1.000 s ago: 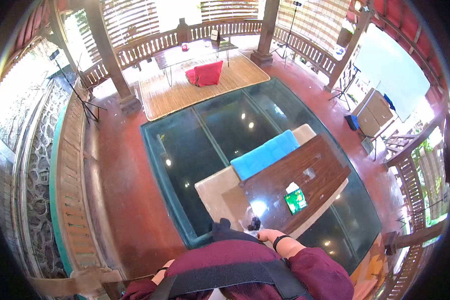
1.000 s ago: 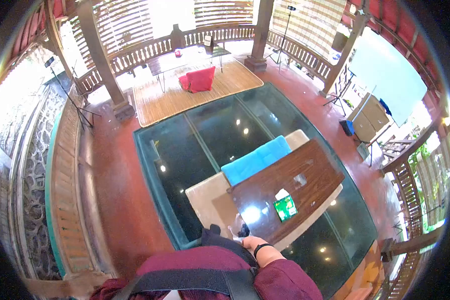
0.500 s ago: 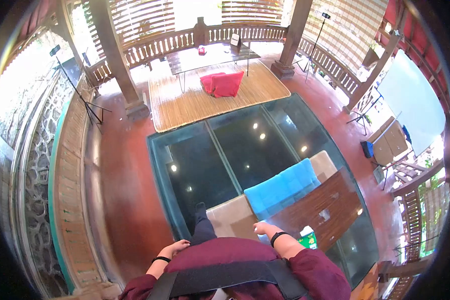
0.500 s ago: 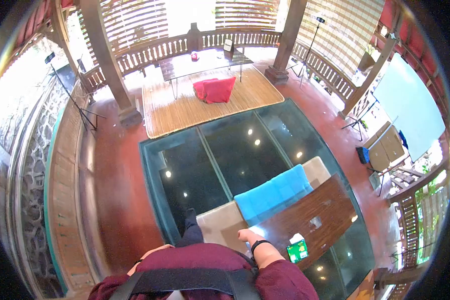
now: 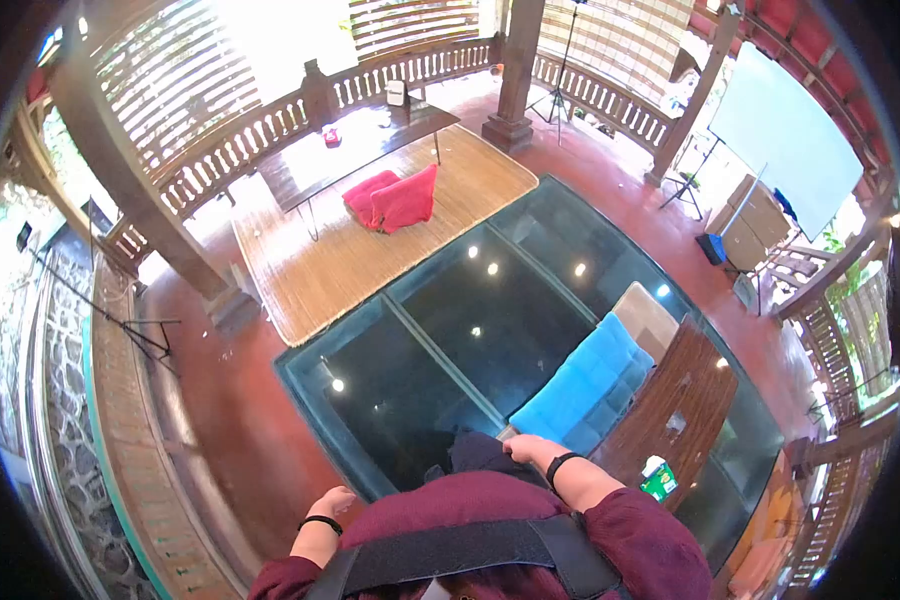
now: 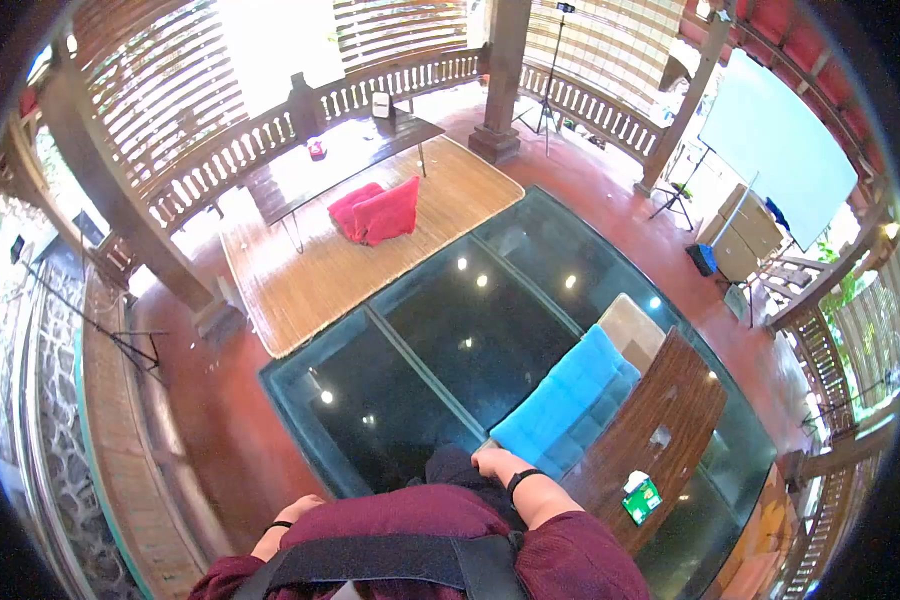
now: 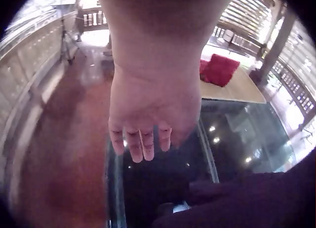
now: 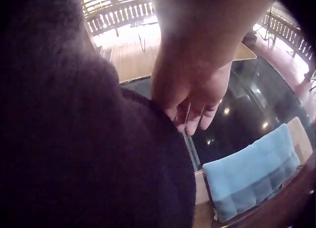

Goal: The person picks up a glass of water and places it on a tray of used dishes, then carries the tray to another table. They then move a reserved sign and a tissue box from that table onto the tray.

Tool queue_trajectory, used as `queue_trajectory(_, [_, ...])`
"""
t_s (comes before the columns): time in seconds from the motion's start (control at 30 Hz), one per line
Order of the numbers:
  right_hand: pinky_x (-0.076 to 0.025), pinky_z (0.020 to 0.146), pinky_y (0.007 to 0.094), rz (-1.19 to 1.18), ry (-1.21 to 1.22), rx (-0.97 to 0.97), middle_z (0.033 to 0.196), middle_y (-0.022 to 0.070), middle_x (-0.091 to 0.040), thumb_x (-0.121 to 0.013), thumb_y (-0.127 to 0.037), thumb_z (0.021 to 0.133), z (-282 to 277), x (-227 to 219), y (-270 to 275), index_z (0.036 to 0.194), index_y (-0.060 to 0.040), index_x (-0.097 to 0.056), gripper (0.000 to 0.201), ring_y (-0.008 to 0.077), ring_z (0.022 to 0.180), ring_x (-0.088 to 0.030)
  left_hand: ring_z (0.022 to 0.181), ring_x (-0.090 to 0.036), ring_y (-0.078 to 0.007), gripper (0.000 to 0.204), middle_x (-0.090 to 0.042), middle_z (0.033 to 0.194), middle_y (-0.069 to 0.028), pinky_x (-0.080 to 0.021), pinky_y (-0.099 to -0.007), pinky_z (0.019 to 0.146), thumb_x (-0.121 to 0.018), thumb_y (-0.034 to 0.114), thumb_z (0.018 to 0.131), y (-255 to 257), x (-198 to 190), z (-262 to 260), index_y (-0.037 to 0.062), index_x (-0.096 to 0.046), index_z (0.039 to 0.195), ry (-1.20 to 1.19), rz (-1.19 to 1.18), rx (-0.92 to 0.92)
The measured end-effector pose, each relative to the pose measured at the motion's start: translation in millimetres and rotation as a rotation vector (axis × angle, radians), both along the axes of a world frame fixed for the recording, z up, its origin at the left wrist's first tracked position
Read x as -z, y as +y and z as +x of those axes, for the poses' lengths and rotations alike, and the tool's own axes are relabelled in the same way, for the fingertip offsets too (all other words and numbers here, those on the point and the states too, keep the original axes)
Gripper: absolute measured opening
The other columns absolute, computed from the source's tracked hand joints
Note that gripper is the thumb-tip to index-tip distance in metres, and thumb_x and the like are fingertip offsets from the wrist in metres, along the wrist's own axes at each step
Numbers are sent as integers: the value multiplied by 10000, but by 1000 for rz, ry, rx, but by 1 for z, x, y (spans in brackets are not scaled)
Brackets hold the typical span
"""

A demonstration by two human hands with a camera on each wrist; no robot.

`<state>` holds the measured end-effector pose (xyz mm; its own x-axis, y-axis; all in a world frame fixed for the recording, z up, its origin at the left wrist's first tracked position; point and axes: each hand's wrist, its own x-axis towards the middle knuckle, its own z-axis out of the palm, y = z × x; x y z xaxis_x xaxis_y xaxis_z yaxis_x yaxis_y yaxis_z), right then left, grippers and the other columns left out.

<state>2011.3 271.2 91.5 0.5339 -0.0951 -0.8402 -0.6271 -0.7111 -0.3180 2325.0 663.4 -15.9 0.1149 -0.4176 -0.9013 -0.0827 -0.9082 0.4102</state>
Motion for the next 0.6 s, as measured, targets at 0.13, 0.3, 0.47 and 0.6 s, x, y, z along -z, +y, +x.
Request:
queue_trajectory(0.13, [-400, 768, 379, -2, -37, 131, 1021, 116, -534, -481, -101, 680, 13, 25, -25, 1087, -165, -473, 412, 280, 953, -501, 779, -518, -182, 356, -549, 893, -67, -424, -305, 638, -526, 238, 727, -110, -130, 17, 51, -504, 1029, -45, -326, 184])
queue_trajectory(0.3, [-402, 768, 377, 3, -45, 312, 1012, 119, -537, -481, -94, 667, 49, 65, -99, 1076, -149, -483, 412, 269, 951, -502, 801, -529, -182, 376, -557, 923, -77, -427, -309, 668, -539, 232, 706, -160, -54, 66, 46, -509, 1031, -41, -457, 430])
queue_trajectory(0.47, [-407, 783, 369, 19, -8, 217, 1039, 104, -533, -477, -102, 647, 103, 65, -181, 1069, -136, -499, 424, 269, 965, -498, 822, -539, -182, 397, -565, 953, -88, -430, -313, 699, -553, 226, 684, -250, -20, 133, 40, -513, 1033, -579, -1225, 901])
queue_trajectory(0.6, [-411, 779, 366, -90, 51, 234, 1056, 108, -522, -450, -78, 668, 150, 46, -236, 1044, -131, -514, 385, 271, 969, -495, 714, -574, -223, 257, -602, 765, -113, -447, -322, 643, -514, 189, 660, -387, -61, 202, 34, -594, 848, -331, -188, 281])
